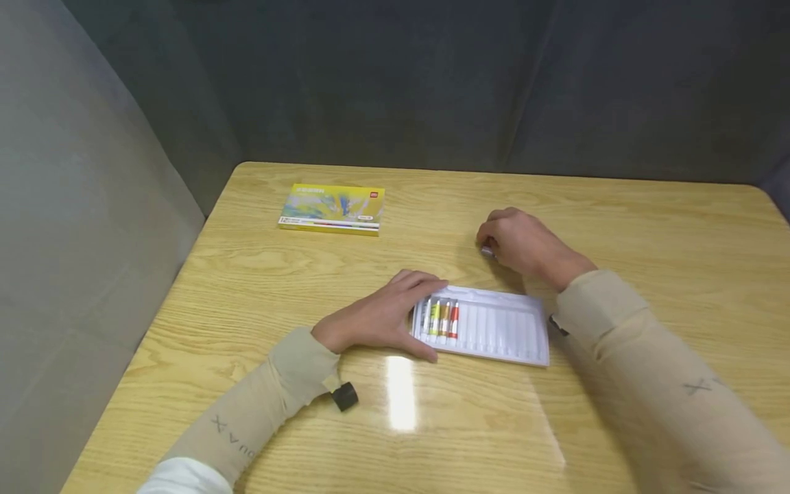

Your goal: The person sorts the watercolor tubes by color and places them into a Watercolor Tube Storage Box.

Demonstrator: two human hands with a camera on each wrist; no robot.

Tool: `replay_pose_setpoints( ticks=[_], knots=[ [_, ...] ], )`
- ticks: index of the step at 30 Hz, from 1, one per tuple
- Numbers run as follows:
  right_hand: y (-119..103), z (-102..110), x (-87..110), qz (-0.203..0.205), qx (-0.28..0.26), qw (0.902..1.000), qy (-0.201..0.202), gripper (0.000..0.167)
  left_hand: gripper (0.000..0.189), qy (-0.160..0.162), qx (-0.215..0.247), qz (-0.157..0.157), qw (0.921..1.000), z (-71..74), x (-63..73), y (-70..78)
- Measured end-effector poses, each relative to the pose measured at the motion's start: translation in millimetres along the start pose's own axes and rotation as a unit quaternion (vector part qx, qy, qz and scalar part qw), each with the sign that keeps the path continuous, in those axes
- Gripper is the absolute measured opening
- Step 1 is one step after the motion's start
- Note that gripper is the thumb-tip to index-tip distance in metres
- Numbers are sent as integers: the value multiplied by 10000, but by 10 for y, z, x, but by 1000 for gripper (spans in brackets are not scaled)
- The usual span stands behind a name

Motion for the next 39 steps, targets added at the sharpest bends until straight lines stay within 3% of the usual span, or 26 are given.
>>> replay_pose_setpoints(
  ticks=[5,13,19,26,34,39],
  knots=[
    [-43,2,-16,191,102,9997,67,21,115,-12,19,-5,10000,3,-1,13],
    [-163,32,-30,822,452,9945,462,18,115,30,47,-45,10000,7,-13,29],
    [-197,35,-52,935,673,9921,495,16,114,45,14,-77,10000,26,-17,44],
    [-203,-11,-70,801,524,9952,214,19,115,16,-45,-57,10000,25,-20,33],
    [-316,-68,-73,1324,321,9895,474,18,115,3,15,-14,10000,9,-11,12],
    [-360,-26,-64,1305,272,9900,469,21,115,27,9,-21,10000,0,-5,5]
  ],
)
Point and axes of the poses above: each hand's wrist, its own x-axis away from the middle knuckle, its own z-axis out of the back of the hand, y = z × x, the point moved 10 cm from there along -x, towards the middle knuckle, and after that the axes turned 6 degrees about y, right-handed, at the moved point
